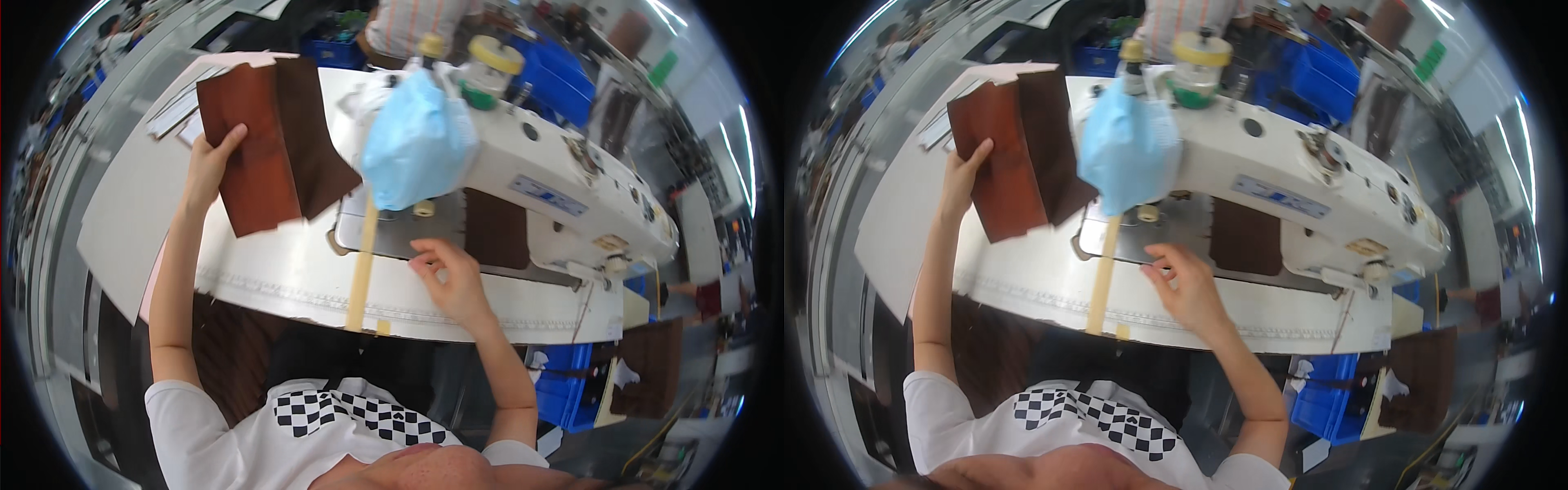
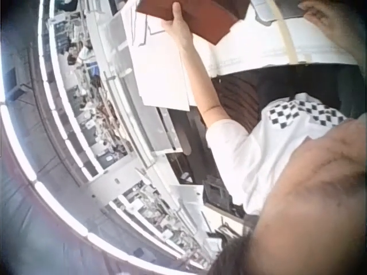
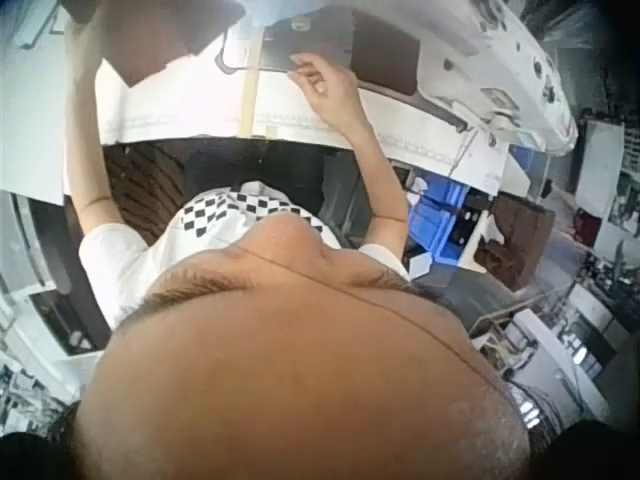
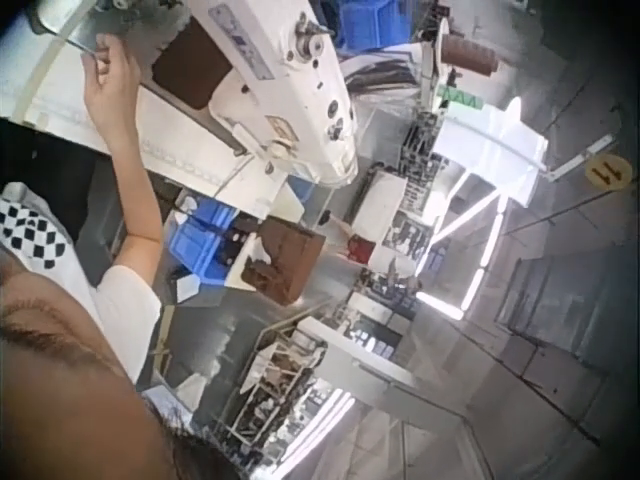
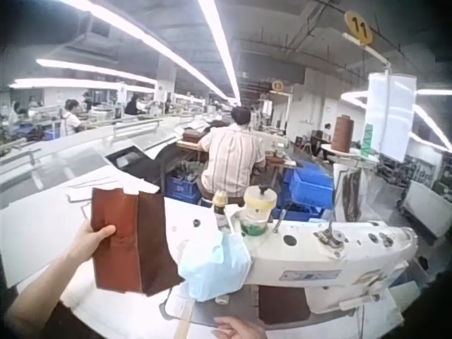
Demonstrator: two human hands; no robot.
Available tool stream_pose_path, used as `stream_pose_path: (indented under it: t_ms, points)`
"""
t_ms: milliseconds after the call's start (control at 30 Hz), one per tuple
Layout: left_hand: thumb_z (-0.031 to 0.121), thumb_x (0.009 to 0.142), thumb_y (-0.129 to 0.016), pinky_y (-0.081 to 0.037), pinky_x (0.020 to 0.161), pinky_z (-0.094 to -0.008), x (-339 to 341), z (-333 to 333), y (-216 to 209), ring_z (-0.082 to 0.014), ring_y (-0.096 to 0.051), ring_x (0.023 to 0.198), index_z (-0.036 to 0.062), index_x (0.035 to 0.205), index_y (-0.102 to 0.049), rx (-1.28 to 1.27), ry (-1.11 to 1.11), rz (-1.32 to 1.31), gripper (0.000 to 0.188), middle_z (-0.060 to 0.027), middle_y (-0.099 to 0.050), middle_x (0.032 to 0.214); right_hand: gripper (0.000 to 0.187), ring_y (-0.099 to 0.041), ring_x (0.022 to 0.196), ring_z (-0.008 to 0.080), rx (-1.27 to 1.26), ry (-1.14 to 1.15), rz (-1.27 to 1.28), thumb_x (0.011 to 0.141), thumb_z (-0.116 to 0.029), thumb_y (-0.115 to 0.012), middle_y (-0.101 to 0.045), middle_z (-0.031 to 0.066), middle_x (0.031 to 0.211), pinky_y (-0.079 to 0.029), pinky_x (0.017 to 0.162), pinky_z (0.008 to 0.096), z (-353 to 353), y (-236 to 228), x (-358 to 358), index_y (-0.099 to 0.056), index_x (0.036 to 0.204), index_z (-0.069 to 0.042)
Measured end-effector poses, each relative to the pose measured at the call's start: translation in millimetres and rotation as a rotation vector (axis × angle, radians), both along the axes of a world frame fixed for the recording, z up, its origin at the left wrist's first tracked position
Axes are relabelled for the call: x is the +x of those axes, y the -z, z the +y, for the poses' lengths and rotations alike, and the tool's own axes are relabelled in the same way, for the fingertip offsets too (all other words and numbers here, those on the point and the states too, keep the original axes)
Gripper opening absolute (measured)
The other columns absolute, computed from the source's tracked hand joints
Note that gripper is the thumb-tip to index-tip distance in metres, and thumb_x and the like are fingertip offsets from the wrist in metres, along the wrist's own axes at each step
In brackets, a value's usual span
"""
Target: Assembling and aligning leather pieces at a sewing station.
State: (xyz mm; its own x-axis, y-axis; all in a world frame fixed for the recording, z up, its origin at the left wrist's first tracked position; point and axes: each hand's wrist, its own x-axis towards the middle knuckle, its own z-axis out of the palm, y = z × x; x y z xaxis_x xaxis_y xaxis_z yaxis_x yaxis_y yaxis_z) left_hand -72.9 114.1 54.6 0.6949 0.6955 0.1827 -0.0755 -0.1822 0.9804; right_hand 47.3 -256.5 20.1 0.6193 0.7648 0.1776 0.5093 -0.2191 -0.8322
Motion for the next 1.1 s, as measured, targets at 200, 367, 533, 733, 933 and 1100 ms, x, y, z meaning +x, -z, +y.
stream_pose_path:
  t_ms: [200,367,533,733,933,1100]
  points:
    - [0.017,0.090,-0.067,-0.051,0.082,-0.0315,-128.2,-128.9,9.4,-0.0159,-0.063,0.094,-0.0031,0.113,-0.059,0.181,0.210,0.126,0.032,-0.0074,-0.067,0.105,0.037,-0.065,0.099,0.0216,0.247,-0.389,0.524,0.084,-0.008,-0.072,-0.066,0.0153,0.108,-0.051,0.083,0.0320,74.5,9.7,-99.0,-0.058,0.116,0.006]
    - [0.071,0.091,-0.029,-0.045,0.095,-0.0374,-221.2,-121.1,90.4,-0.0236,-0.055,0.112,0.0045,0.130,-0.050,-0.591,0.271,-0.168,0.080,-0.0111,-0.056,0.121,0.032,-0.070,0.082,0.0250,0.325,-0.571,0.078,0.065,-0.002,-0.074,-0.071,0.0143,0.097,-0.054,0.071,0.0322,106.9,23.5,-149.1,-0.071,0.097,0.000]
    - [0.052,0.086,-0.059,-0.036,0.107,-0.0335,-310.5,-133.2,184.2,-0.0199,-0.044,0.128,-0.0014,0.143,-0.034,-1.279,0.218,0.001,0.082,-0.0138,-0.042,0.144,0.034,-0.063,0.103,0.0285,0.400,-1.102,-0.635,0.076,-0.011,-0.057,-0.065,0.0133,0.114,-0.050,0.091,0.0396,128.0,91.2,-218.1,-0.067,0.109,-0.007]
    - [0.008,0.085,-0.069,-0.046,0.100,-0.0361,-414.9,-112.9,205.8,-0.0191,-0.057,0.113,0.0028,0.129,-0.048,-0.811,-0.429,-0.018,0.049,-0.0094,-0.059,0.124,0.038,-0.056,0.117,0.0296,0.266,-1.165,-0.556,0.078,-0.011,-0.058,-0.061,0.0140,0.122,-0.043,0.102,0.0431,119.3,93.2,-237.2,-0.066,0.115,-0.009]
    - [0.014,0.084,-0.071,-0.044,0.098,-0.0370,-555.0,-125.6,276.4,-0.0215,-0.058,0.110,0.0050,0.131,-0.049,-0.763,-0.845,0.133,0.053,-0.0086,-0.059,0.124,0.027,-0.064,0.098,0.0319,0.236,-0.636,-0.602,0.076,0.008,-0.062,-0.066,0.0138,0.107,-0.052,0.085,0.0410,75.3,34.4,-137.3,-0.070,0.099,-0.003]
    - [0.011,0.080,-0.074,-0.046,0.094,-0.0340,-565.9,-122.0,352.8,-0.0225,-0.060,0.106,-0.0031,0.124,-0.054,-0.473,-0.956,0.514,0.050,-0.0128,-0.064,0.116,0.022,-0.065,0.092,0.0316,0.112,0.026,-0.793,0.083,0.007,-0.060,-0.067,0.0160,0.104,-0.052,0.082,0.0381,16.5,7.6,-48.3,-0.066,0.103,0.002]
